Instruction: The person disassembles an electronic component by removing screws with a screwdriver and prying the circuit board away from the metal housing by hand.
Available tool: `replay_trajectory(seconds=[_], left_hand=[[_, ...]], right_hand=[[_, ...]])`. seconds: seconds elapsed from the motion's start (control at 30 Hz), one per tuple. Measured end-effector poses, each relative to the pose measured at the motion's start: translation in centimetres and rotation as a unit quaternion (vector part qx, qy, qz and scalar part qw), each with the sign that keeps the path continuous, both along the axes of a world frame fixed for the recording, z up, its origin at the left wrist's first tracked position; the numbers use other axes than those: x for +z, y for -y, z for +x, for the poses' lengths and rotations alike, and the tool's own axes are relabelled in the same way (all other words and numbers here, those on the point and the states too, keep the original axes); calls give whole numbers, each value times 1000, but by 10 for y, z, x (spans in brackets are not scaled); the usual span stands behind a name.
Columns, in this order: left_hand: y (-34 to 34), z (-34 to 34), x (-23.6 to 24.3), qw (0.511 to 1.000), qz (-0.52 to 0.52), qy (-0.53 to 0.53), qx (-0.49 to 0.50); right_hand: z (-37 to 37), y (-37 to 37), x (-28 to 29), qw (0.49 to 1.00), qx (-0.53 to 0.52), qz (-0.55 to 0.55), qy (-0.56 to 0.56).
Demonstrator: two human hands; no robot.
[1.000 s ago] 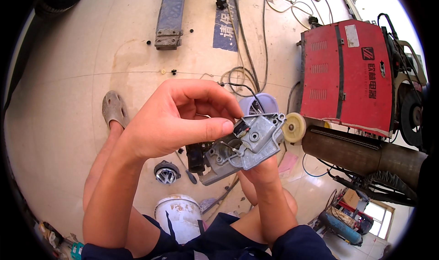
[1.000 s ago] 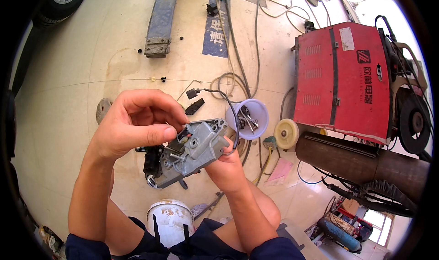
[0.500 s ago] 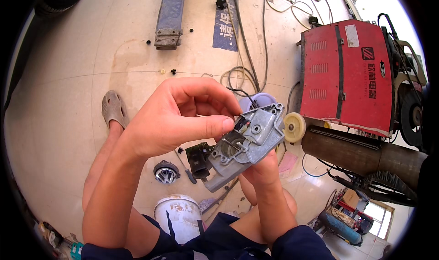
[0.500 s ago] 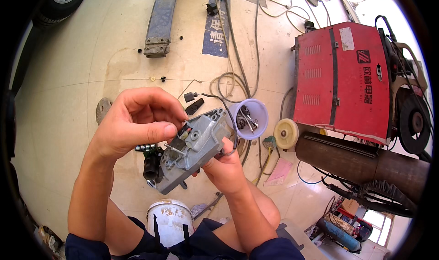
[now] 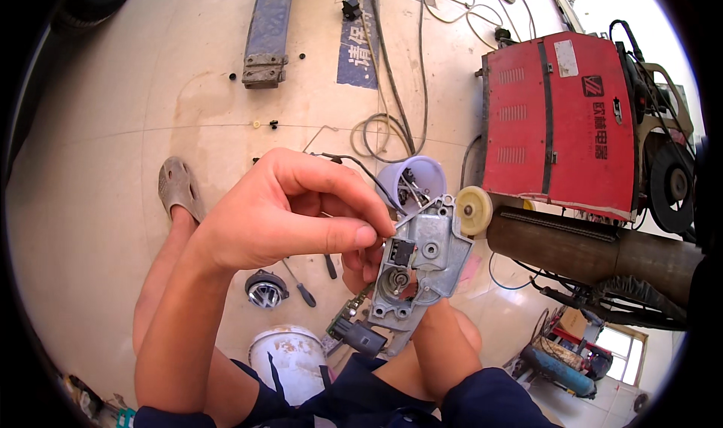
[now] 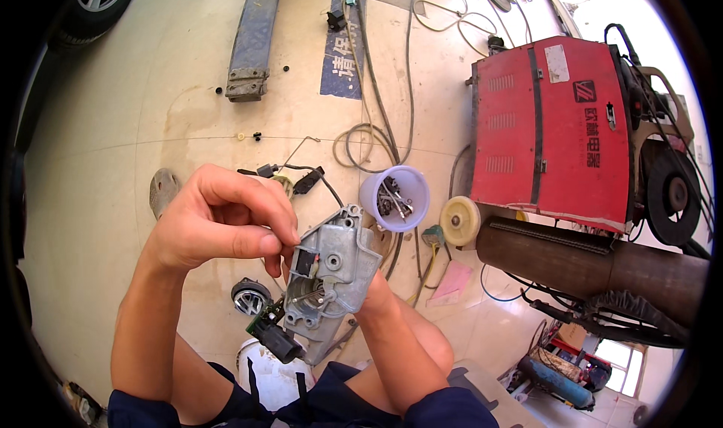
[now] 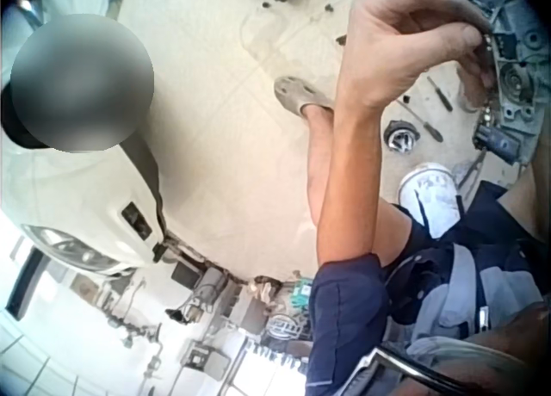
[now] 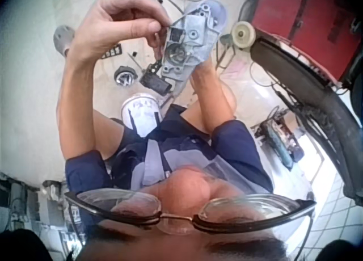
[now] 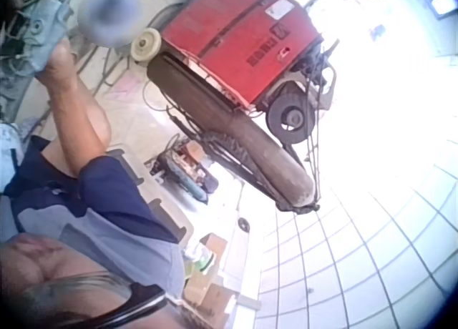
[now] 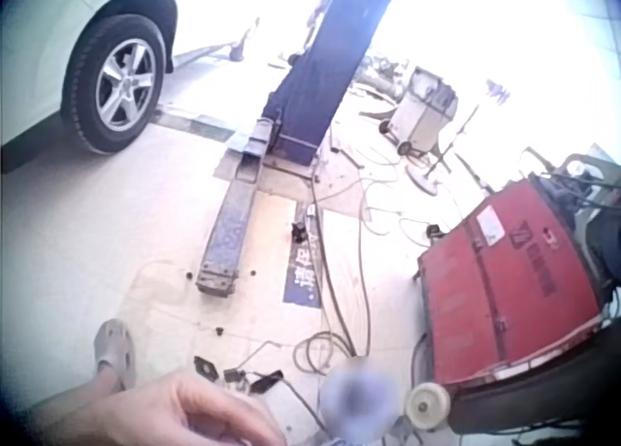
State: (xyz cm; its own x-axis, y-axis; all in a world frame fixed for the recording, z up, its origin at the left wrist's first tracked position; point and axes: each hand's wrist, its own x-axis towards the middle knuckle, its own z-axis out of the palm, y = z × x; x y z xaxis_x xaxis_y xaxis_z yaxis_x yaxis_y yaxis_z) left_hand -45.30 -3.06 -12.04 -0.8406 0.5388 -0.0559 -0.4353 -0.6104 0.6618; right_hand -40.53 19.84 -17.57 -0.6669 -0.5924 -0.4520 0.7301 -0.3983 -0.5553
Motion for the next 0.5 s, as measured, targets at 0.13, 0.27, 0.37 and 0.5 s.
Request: replay_trajectory(seconds=[0.13, 0.27, 0.37, 0.5], left_hand=[[2, 1, 0, 1000, -3, -3, -3], [-3, 1, 1, 989, -121, 29, 86], [-1, -3, -5, 951, -252, 138, 113], [-15, 0, -5, 938, -321, 126, 31]], right_hand=[[0, 2, 2, 1000, -10, -22, -9], [-4, 18, 32, 993, -104, 19, -60], [-21, 22, 46, 980, -70, 157, -101], [-29, 29, 42, 935, -55, 348, -43]])
